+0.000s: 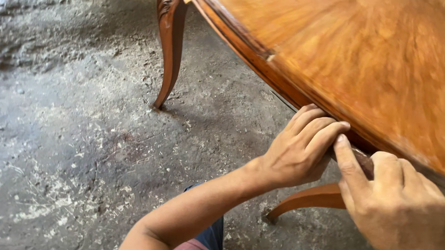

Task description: The person kneels beside a wooden table and uses a hand carving chisel to shape and smooth the carved detail on a table leg, steadying the table with the other hand and repositioning around the leg to work different spots.

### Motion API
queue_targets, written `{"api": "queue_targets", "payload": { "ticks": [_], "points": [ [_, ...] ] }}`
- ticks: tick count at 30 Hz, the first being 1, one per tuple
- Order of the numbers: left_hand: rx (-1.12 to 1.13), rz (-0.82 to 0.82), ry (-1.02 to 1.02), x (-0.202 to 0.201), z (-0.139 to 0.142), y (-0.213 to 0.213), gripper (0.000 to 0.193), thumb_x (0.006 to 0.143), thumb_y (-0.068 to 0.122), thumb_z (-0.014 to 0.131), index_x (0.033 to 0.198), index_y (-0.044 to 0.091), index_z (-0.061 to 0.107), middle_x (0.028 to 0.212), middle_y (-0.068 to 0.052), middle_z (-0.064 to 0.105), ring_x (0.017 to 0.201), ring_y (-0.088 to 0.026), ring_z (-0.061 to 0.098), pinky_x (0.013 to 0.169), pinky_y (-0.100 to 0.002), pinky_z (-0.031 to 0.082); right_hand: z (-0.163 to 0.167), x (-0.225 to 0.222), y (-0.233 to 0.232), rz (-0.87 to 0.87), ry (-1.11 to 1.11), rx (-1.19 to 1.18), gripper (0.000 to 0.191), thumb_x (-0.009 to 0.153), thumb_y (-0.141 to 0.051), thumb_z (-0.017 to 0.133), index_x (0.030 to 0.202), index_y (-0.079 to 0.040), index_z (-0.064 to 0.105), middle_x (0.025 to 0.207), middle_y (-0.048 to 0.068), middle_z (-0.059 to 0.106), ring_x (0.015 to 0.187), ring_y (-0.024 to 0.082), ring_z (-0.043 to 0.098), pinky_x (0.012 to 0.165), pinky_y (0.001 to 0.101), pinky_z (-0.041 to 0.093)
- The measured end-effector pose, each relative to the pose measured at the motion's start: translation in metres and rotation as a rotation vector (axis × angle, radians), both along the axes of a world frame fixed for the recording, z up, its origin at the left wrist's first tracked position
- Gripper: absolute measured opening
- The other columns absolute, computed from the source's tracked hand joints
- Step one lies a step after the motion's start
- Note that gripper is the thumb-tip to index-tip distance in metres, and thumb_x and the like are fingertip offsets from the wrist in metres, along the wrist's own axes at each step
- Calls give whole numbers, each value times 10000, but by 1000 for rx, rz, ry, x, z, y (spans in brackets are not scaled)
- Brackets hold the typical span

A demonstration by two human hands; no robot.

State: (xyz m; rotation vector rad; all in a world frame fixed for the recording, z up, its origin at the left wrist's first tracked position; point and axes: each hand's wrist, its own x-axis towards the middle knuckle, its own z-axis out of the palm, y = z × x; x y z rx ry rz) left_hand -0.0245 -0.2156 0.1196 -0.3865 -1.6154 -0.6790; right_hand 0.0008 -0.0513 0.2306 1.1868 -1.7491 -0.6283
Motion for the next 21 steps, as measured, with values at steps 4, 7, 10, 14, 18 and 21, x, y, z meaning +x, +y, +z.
{"api": "queue_targets", "payload": {
  "ticks": [4, 7, 10, 14, 18, 21],
  "points": [
    [245, 148, 131, 2, -10, 2, 522, 934, 29, 721, 1389, 41, 465, 1405, -197, 461, 1409, -402, 457, 1210, -573, 396, 12, 20, -35, 1, 123, 125, 445, 902, -215, 652, 1329, -145, 758, 710, 19, 475, 618, 158, 576, 540, 288, 516],
    [330, 103, 134, 2, -14, 2, 602, 969, 49, 721, 1475, 26, 394, 1502, -249, 360, 1437, -435, 404, 1256, -546, 387, 18, 27, -51, -47, 191, 112, 477, 886, -219, 638, 1349, -229, 752, 667, 14, 467, 579, 155, 567, 514, 286, 510],
    [325, 83, 107, 6, -15, 6, 662, 1012, 78, 738, 1536, -13, 344, 1505, -261, 325, 1443, -442, 387, 1244, -514, 376, 23, 23, -58, -57, 203, 148, 438, 910, -228, 627, 1331, -228, 749, 635, 5, 448, 550, 139, 540, 492, 272, 479],
    [331, 114, 97, 11, -15, 18, 688, 1022, 85, 716, 1546, -96, 310, 1525, -282, 316, 1496, -482, 372, 1256, -521, 367, 31, 6, -52, 60, 152, 294, 449, 913, -227, 628, 1328, -112, 757, 654, 13, 476, 565, 136, 538, 497, 270, 455],
    [341, 89, 132, 5, -19, 38, 707, 1017, 120, 719, 1528, -125, 296, 1545, -307, 331, 1471, -490, 376, 1239, -544, 367, 34, -9, -30, 39, 78, 408, 568, 832, -234, 631, 1377, -113, 734, 631, 18, 504, 529, 167, 558, 459, 321, 457],
    [352, -7, 33, 6, -25, 63, 677, 1031, 138, 732, 1539, -107, 358, 1491, -276, 399, 1392, -395, 428, 1173, -482, 401, 41, -38, 0, -26, -28, 541, 603, 779, -263, 617, 1369, -166, 699, 700, 10, 529, 523, 148, 545, 463, 336, 452]
  ]
}}
